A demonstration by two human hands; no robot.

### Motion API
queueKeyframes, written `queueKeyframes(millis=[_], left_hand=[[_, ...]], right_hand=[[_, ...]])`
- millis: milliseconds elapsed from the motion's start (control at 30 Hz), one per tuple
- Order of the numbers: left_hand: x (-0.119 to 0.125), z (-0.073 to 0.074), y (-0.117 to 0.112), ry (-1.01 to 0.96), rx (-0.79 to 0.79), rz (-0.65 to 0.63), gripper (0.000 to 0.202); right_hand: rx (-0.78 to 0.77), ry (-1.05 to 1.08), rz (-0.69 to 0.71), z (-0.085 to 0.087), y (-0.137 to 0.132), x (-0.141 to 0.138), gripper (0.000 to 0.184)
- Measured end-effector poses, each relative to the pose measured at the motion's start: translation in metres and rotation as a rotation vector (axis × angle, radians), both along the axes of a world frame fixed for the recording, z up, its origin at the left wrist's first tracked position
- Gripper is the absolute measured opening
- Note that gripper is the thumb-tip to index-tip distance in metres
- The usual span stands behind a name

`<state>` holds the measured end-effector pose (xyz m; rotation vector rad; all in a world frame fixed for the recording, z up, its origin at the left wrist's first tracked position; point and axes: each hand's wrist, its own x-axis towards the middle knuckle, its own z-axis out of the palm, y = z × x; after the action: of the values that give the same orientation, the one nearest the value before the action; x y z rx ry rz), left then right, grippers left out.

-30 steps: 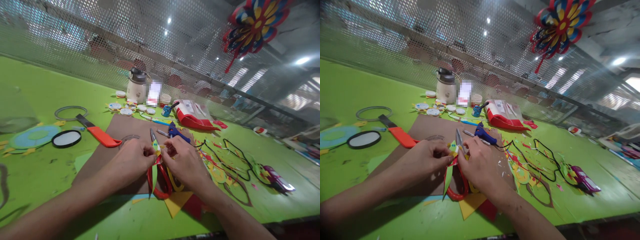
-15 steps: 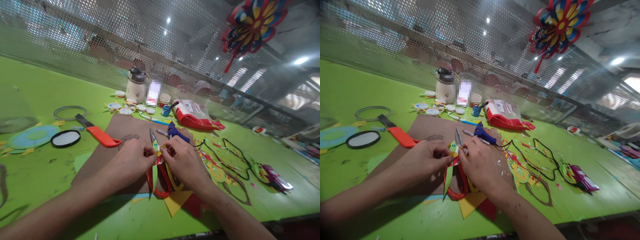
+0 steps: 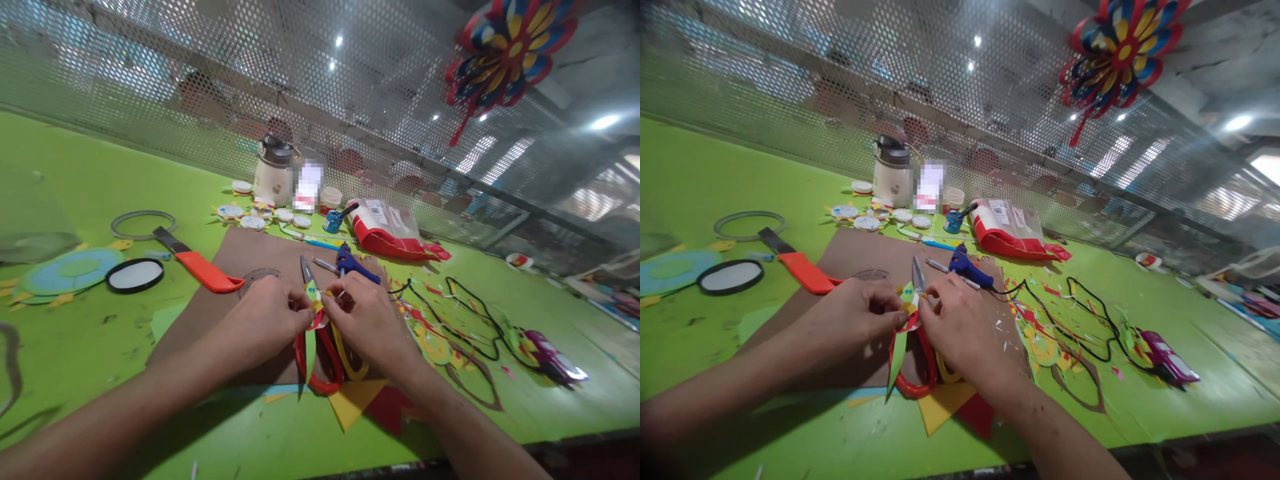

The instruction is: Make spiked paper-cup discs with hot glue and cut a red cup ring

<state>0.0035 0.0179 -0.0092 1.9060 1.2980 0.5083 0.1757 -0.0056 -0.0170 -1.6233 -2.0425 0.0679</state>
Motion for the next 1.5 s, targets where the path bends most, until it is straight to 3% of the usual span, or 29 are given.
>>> queueKeyframes(millis=[400,800,1167,1500], left_hand=[[-0.003,0.002,0.001,-0.128,-0.022,0.046,0.018],[-0.004,0.006,-0.005,-0.263,0.149,-0.05,0.023],[-0.003,0.012,-0.008,-0.403,0.21,-0.103,0.021],[-0.003,0.012,-0.01,-0.449,0.174,-0.103,0.02]], right_hand=[[-0.252,0.517,0.061,-0.003,0.005,0.011,0.012],[-0.211,0.812,0.055,-0.002,0.001,0.01,0.019],[-0.576,1.415,0.229,0.009,-0.002,0.003,0.026],[-0.697,1.555,0.317,0.001,-0.004,0.007,0.021]])
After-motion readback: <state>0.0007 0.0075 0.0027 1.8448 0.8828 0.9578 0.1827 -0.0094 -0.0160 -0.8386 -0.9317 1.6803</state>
